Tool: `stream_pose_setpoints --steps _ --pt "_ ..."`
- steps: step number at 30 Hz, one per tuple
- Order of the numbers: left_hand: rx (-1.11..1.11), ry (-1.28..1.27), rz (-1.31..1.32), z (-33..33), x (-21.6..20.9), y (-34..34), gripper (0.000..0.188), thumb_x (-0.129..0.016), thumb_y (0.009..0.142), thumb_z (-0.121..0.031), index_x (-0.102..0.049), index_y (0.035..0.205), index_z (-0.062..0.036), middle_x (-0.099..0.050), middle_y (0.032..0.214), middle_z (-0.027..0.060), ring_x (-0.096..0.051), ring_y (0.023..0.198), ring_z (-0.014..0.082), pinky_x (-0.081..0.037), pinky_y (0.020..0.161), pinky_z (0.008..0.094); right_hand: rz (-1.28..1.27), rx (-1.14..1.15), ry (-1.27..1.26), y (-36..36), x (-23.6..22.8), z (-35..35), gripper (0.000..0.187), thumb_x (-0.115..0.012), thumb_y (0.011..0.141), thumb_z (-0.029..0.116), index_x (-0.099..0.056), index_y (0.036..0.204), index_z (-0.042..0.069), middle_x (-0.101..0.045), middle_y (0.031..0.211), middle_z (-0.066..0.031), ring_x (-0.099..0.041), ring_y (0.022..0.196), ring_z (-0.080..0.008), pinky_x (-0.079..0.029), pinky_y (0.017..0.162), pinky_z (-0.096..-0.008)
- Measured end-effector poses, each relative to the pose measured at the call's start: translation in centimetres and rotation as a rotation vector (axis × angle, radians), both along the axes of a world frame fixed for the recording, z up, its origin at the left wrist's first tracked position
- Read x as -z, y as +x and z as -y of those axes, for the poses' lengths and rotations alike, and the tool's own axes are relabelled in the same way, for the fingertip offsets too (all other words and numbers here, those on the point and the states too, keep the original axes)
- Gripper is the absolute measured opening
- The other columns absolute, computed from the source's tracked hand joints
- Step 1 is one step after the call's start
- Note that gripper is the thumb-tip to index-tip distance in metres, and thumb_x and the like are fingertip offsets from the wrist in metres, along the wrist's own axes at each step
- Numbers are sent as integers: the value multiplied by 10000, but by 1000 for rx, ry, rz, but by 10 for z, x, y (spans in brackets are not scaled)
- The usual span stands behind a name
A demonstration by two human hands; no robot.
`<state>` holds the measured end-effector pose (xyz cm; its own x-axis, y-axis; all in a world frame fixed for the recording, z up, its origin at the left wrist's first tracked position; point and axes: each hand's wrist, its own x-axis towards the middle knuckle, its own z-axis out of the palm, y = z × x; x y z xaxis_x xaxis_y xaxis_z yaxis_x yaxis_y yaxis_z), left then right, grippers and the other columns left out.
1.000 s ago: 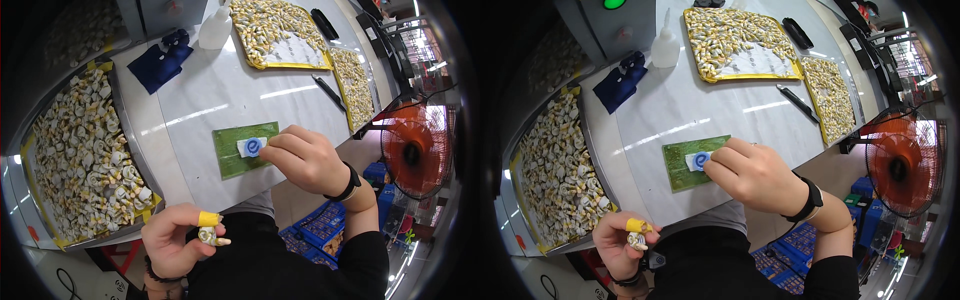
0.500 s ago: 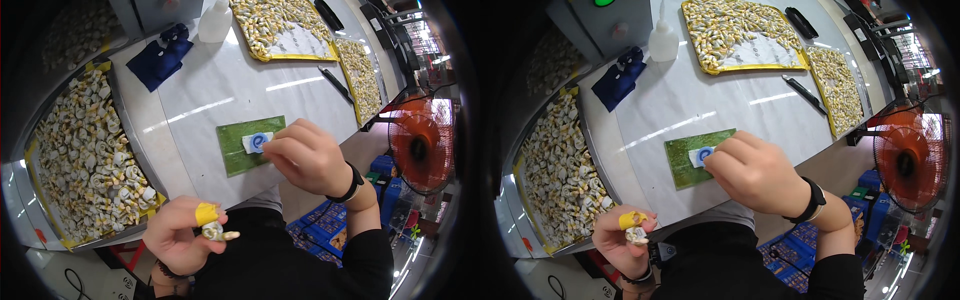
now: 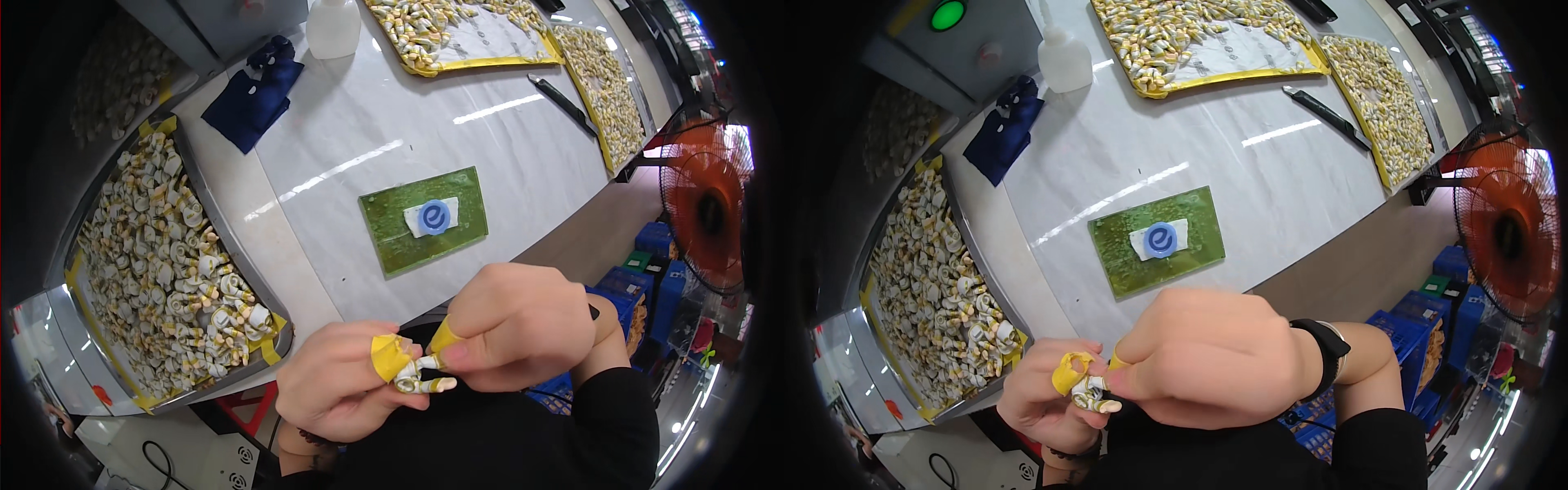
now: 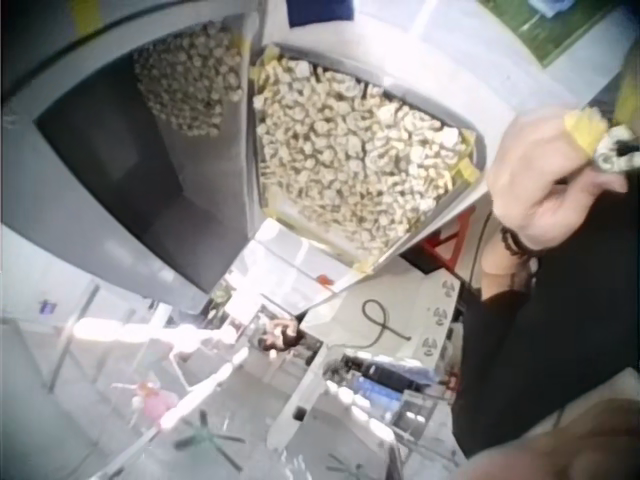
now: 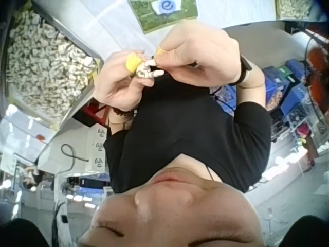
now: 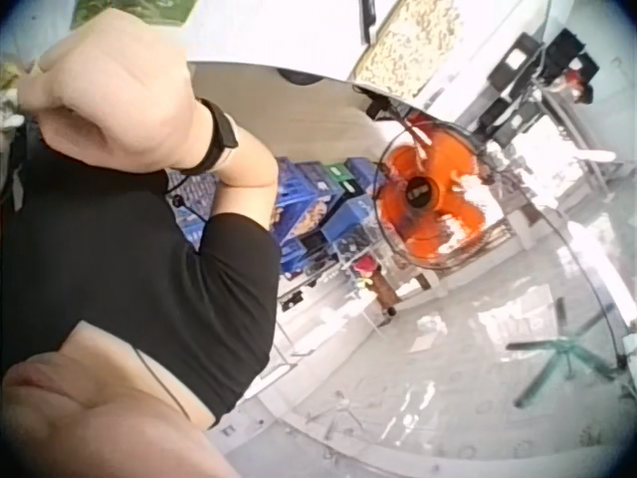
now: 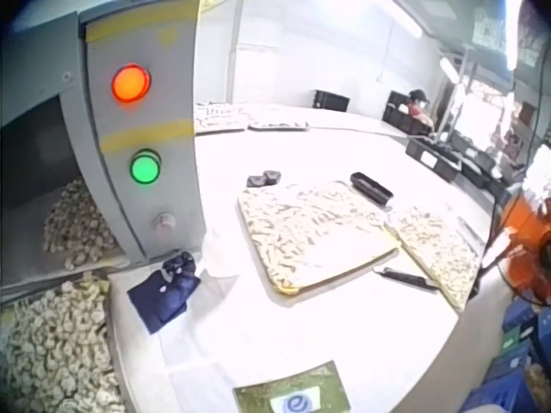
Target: The person sits at a workstation and repeatedly picks up small white and yellow components from a tray. They manipulate the parts with their fingers, often using yellow finger cots, and place the assembled units onto a green mat. The process involves picking, aligning, and pressing the components together.
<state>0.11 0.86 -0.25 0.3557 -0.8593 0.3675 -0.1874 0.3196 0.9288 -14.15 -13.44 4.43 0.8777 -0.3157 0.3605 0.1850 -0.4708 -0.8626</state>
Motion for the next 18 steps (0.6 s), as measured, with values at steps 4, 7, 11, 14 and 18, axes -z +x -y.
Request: stream_pose_setpoints --steps 4,7,11,14,18 --pt "-17 67 -6 0 -14 0 306 -843 614 -126 -649 829 -27 -664 771 87 -662 739 251 -559 700 357 82 35 5 6 2 -4 160 -723 699 -59 -603 774 17 -643 761 -103 -623 632 -249 -519 556 -314" --pt "-9 55 -16 1 -19 0 303 -847 605 -128 -638 804 -36 -656 760 88 -656 732 253 -565 696 365 111 -4 9 8 1 -2 157 -715 704 -73 -589 750 10 -641 759 -113 -621 616 -246 -518 540 -306" --pt "-5 62 17 1 -19 1 322 -853 595 -132 -635 815 -44 -659 781 87 -653 735 251 -567 696 366 103 1 2 7 0 -1 164 -721 695 -73 -588 745 7 -641 762 -119 -621 612 -246 -515 526 -303" --pt "20 106 48 2 -20 3 352 -858 592 -138 -635 850 -51 -665 805 80 -652 739 249 -564 702 360 104 36 -18 6 1 -3 179 -740 670 -60 -600 758 10 -642 760 -117 -620 608 -244 -515 522 -300" --pt "-155 89 119 6 -18 -6 355 -840 639 -136 -629 907 -34 -676 823 73 -653 738 248 -554 706 353 154 69 -128 4 3 -5 132 -673 715 -41 -614 832 -50 -610 806 -132 -586 612 -238 -488 544 -272"
